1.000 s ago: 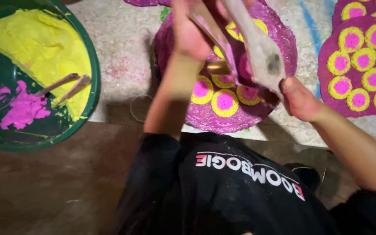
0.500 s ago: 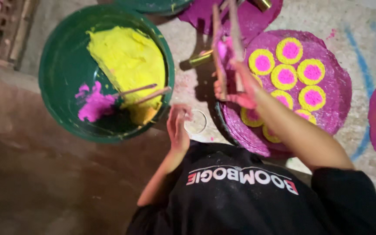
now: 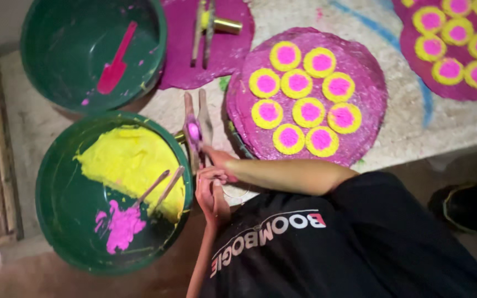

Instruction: The person uses a circular mold and a spatula to apply yellow paste onto a pink glittery sheet, then fills the center with pink paste. The person repeats this process to create multiple circular decorations and places them on a tray.

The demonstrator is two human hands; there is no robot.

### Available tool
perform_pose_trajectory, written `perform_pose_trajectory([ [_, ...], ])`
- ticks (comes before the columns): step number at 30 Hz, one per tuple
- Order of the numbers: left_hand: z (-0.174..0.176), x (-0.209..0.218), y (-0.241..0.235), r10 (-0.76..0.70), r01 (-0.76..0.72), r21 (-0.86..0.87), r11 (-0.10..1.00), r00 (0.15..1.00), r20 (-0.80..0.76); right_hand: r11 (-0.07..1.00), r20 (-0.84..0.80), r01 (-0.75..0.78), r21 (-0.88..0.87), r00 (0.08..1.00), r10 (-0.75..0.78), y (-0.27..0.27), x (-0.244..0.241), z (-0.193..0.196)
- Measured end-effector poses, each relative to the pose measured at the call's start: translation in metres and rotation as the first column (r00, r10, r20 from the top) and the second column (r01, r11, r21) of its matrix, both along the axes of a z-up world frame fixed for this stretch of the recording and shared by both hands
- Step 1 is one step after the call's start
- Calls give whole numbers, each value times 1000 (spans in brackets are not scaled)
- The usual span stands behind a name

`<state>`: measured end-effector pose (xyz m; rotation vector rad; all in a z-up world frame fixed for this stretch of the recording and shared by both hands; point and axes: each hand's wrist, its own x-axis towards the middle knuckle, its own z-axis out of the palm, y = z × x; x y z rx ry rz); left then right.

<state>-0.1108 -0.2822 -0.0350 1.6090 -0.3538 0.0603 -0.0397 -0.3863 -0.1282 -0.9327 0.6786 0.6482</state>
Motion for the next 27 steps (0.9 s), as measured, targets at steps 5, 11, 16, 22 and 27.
perform_pose_trajectory([
  [5, 18, 26, -14, -32, 22, 205, 978, 998, 47, 974, 442, -227, -18, 872, 212, -95, -73, 57],
  [11, 9, 72, -61, -237, 239, 292, 926, 971, -43, 480, 807, 691, -541, 587, 63, -304, -124, 98],
  [16, -25, 111, -110, -253, 148, 613, 776, 964, 87, -114, 396, 420, -900, 899, 186, -393, -155, 84],
  [22, -55, 125, -142, -131, -47, 710, 703, 972, 193, -176, 266, 319, -931, 925, 271, -397, -141, 63],
  [27, -55, 127, -145, -37, -111, 601, 791, 973, 227, -298, 271, 371, -880, 906, 325, -382, -137, 65],
])
